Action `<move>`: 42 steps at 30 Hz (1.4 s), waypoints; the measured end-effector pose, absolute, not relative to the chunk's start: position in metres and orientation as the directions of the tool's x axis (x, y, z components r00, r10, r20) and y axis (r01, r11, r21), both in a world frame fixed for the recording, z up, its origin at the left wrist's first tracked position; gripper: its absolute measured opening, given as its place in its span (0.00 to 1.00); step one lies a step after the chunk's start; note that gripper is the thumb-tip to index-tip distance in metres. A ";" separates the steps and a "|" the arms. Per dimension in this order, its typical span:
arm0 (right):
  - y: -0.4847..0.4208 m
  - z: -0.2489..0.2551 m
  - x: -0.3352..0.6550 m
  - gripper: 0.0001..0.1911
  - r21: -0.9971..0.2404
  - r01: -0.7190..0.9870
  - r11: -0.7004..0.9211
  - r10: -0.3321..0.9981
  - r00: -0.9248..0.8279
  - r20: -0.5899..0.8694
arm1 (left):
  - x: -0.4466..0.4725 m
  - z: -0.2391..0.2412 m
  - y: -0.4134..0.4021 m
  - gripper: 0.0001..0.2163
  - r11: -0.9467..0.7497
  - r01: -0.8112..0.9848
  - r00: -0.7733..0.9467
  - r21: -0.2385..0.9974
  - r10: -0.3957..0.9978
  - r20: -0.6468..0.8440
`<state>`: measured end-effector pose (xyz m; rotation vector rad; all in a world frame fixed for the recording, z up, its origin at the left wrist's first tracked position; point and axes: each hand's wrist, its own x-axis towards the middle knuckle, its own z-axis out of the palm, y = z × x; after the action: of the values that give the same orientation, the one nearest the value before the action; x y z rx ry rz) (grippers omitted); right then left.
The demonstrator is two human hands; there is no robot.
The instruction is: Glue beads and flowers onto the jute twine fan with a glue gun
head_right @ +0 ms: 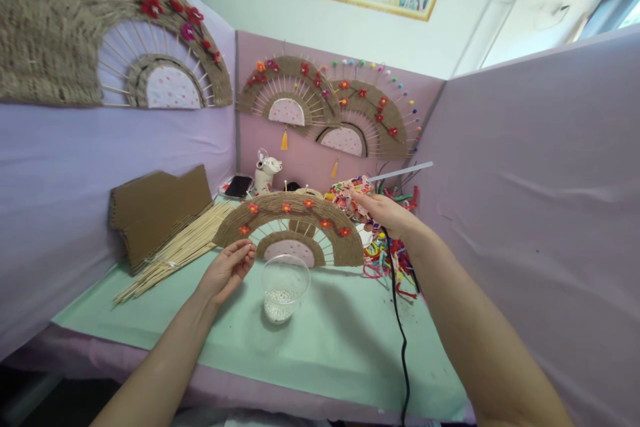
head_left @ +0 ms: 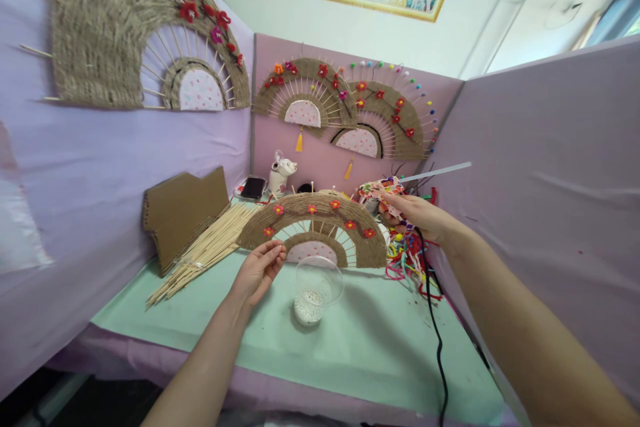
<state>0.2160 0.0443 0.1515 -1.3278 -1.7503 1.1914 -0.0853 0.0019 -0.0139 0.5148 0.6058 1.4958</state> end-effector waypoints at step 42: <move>-0.106 -0.012 0.275 0.21 -0.985 -0.170 -0.009 0.980 -0.199 0.025 | 0.007 0.190 0.082 0.09 -0.170 0.002 0.494 0.985 0.857 0.147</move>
<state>0.2746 -0.1061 -0.0120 -0.9731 -1.2277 1.4250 0.0072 0.0820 0.1900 1.5613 0.7664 0.9074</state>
